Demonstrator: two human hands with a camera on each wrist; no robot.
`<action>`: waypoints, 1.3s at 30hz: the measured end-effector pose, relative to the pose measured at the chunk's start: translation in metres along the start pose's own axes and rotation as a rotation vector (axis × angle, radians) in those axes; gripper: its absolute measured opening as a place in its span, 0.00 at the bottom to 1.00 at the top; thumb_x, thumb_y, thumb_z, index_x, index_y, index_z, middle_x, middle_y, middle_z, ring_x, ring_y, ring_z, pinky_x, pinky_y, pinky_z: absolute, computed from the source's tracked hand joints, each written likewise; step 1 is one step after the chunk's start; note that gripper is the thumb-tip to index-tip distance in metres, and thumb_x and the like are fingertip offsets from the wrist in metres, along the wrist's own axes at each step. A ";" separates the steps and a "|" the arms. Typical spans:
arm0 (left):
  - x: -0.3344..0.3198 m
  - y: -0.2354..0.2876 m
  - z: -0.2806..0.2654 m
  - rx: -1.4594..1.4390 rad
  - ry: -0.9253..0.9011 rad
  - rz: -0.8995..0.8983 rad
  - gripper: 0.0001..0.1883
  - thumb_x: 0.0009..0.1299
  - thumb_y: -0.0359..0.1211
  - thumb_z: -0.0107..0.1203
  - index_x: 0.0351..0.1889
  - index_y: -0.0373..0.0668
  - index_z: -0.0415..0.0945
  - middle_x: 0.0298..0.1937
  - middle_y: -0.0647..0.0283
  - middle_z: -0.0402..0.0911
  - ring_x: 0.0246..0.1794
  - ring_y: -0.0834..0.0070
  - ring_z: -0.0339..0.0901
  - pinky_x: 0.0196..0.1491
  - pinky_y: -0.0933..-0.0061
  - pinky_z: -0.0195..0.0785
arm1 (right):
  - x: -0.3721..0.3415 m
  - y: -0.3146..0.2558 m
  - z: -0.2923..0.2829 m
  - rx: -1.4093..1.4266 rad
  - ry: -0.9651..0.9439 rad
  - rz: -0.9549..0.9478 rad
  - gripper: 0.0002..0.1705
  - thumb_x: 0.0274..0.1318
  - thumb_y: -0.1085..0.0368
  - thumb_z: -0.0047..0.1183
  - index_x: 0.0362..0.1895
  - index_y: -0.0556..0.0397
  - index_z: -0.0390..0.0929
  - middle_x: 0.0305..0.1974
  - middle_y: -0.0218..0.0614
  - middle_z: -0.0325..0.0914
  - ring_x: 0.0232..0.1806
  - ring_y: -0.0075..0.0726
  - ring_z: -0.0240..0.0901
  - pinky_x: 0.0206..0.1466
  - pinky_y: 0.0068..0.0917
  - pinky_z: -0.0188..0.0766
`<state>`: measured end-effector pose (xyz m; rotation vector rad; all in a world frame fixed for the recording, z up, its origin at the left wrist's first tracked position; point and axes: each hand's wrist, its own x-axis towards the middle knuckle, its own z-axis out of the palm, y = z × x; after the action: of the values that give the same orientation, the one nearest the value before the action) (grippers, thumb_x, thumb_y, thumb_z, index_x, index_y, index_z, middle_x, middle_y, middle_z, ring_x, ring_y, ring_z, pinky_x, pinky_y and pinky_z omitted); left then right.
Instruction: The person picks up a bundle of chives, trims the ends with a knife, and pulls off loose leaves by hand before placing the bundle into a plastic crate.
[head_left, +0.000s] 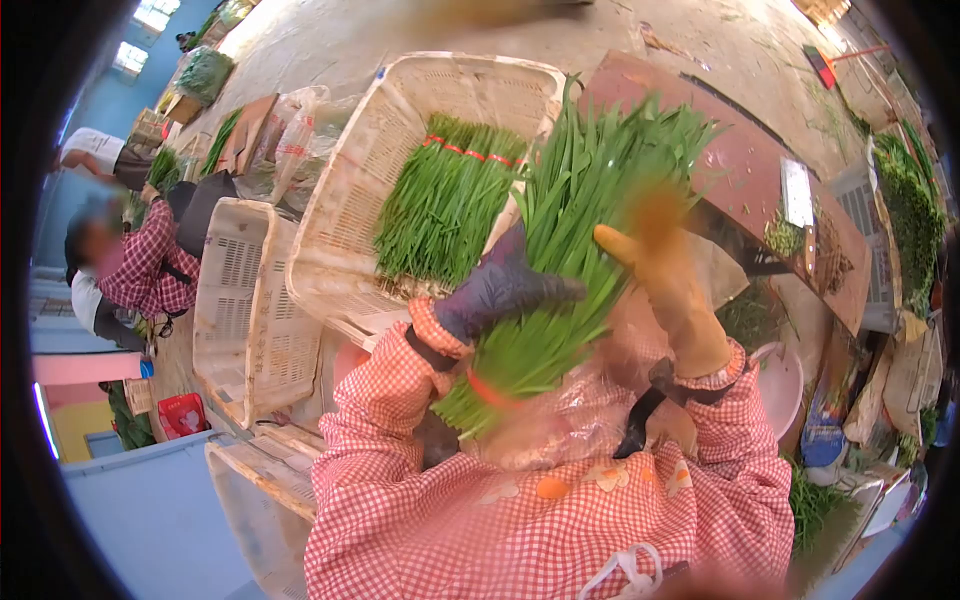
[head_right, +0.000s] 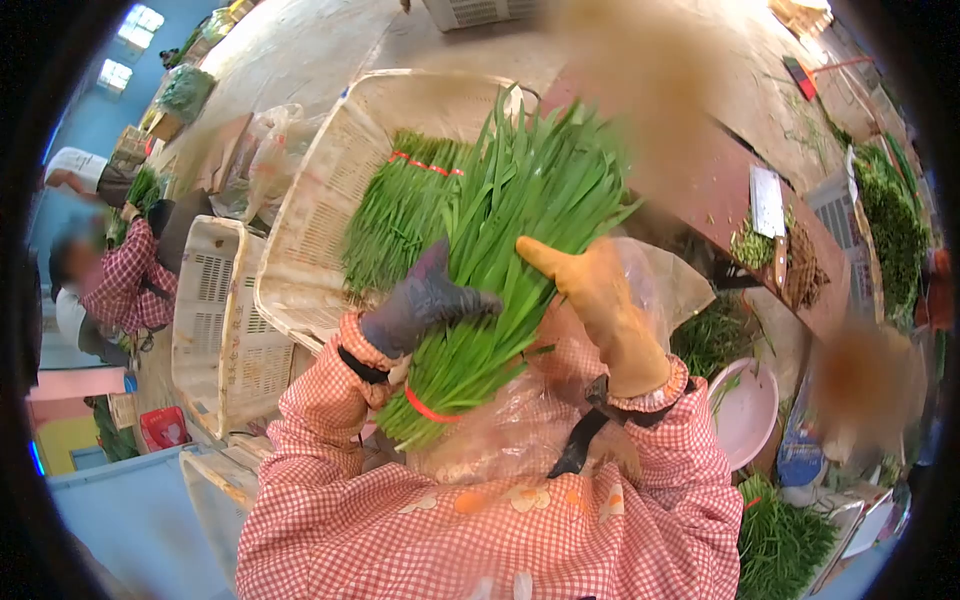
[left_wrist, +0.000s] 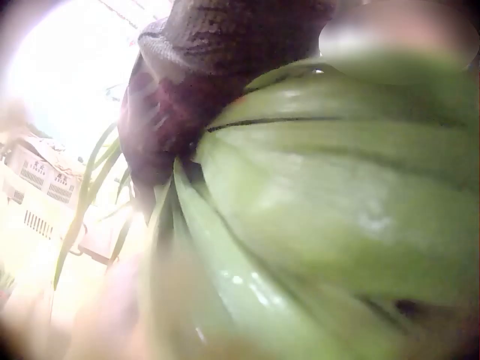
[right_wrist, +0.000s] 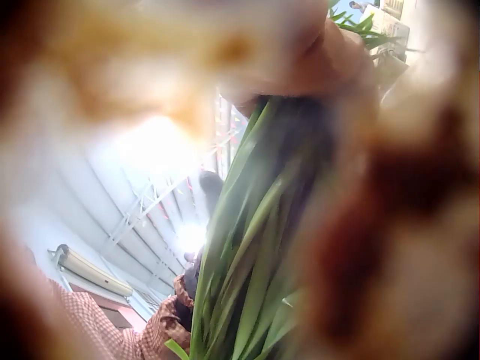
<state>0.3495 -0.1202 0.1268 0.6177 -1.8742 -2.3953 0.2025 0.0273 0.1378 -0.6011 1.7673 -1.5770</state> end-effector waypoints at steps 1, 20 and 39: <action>-0.007 0.008 0.002 -0.049 0.021 -0.038 0.43 0.59 0.23 0.70 0.71 0.40 0.59 0.61 0.61 0.76 0.57 0.71 0.74 0.58 0.69 0.72 | 0.001 0.004 0.003 0.068 -0.023 -0.047 0.23 0.56 0.63 0.65 0.53 0.62 0.78 0.46 0.38 0.83 0.47 0.33 0.78 0.52 0.29 0.73; -0.032 0.012 -0.011 0.232 0.310 0.145 0.24 0.59 0.25 0.66 0.55 0.38 0.72 0.43 0.65 0.82 0.39 0.77 0.80 0.39 0.72 0.76 | 0.041 -0.083 0.064 -0.938 -0.392 -0.155 0.35 0.52 0.41 0.59 0.33 0.69 0.81 0.31 0.61 0.80 0.40 0.61 0.80 0.45 0.45 0.75; -0.037 0.077 -0.235 0.486 0.631 0.507 0.16 0.72 0.41 0.54 0.49 0.44 0.84 0.46 0.61 0.85 0.46 0.74 0.83 0.51 0.70 0.78 | 0.087 -0.113 0.077 -0.130 -0.214 -0.413 0.25 0.66 0.52 0.54 0.55 0.60 0.78 0.46 0.44 0.82 0.46 0.34 0.79 0.51 0.31 0.75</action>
<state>0.4447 -0.3481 0.1642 0.6986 -1.9788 -1.2508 0.1909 -0.1051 0.2308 -1.2156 1.6628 -1.5950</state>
